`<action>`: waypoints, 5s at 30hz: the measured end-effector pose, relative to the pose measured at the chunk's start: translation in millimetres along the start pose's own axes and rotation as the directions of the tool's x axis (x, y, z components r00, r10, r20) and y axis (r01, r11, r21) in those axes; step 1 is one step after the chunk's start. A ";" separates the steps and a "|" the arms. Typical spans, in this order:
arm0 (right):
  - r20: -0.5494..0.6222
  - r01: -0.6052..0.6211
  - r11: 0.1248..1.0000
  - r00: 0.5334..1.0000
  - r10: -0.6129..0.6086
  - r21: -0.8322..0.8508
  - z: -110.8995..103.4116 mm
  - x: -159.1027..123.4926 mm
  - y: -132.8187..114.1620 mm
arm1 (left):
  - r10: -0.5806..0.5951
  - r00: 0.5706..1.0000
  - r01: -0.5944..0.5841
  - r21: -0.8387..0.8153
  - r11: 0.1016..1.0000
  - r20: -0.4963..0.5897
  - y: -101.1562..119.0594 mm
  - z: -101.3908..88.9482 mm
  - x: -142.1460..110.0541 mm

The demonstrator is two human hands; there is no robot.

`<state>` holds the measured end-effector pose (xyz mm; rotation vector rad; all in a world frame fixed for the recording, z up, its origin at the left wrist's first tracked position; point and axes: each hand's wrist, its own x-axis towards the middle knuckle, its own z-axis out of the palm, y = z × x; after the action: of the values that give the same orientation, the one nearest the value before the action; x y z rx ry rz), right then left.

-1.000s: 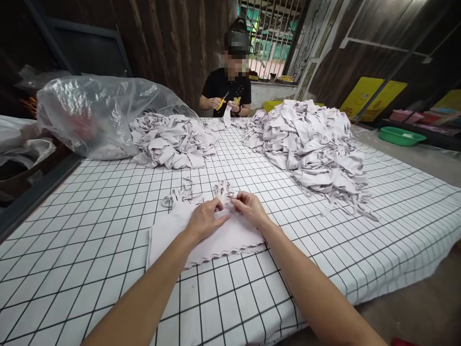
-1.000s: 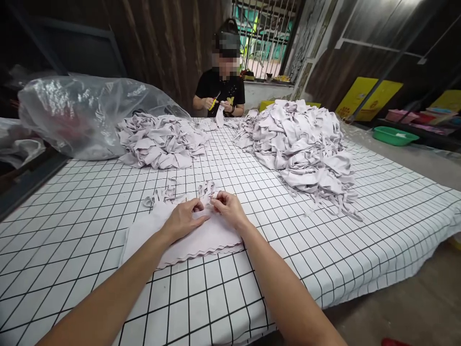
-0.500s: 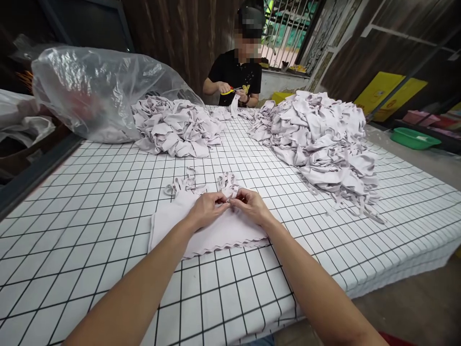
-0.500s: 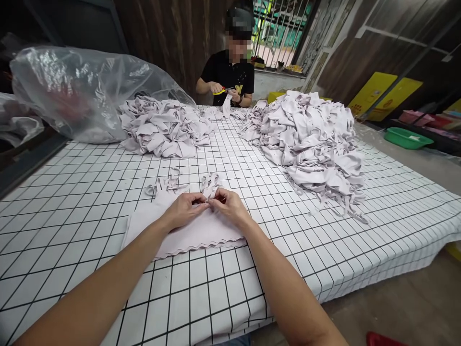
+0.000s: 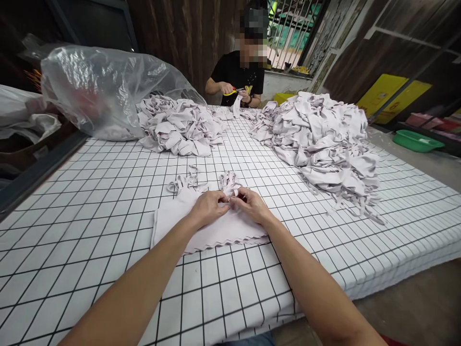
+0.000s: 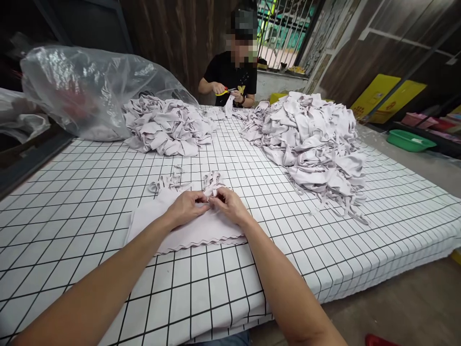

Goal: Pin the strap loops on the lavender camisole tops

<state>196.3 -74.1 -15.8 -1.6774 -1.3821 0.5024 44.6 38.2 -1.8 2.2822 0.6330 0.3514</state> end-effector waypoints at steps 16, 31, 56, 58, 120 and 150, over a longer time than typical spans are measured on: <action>0.027 0.018 0.996 1.000 -0.016 -0.086 -0.5 -1.3 -2.6 | -0.040 0.999 0.040 -0.009 0.999 -0.026 -1.9 4.2 1.4; 0.020 0.013 0.994 1.000 -0.011 -0.110 -0.8 -1.2 -4.8 | -0.056 0.998 0.055 -0.027 0.998 -0.032 -1.8 4.5 0.8; 0.088 -0.147 0.979 0.987 0.135 0.140 -16.9 2.8 -1.6 | -0.004 0.999 0.007 -0.086 0.996 0.037 -6.8 1.9 2.2; 0.071 -0.167 0.972 0.985 0.157 0.162 -15.5 4.4 -0.3 | 0.017 0.999 -0.013 -0.085 0.996 0.044 -7.8 1.4 2.5; 0.036 -0.400 0.909 0.913 0.407 -0.119 111.5 140.3 -66.7 | 0.171 0.985 -0.147 0.461 0.875 -0.012 -65.4 -30.2 -45.6; 0.418 -0.508 0.851 0.750 0.512 -0.131 66.3 25.6 -70.7 | 0.077 0.995 -0.094 0.469 0.878 0.057 -56.9 -36.7 -46.1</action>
<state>112.8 -26.3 12.5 -2.0375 -1.2015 1.2624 -28.9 69.7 -19.8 2.7841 0.6539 0.2100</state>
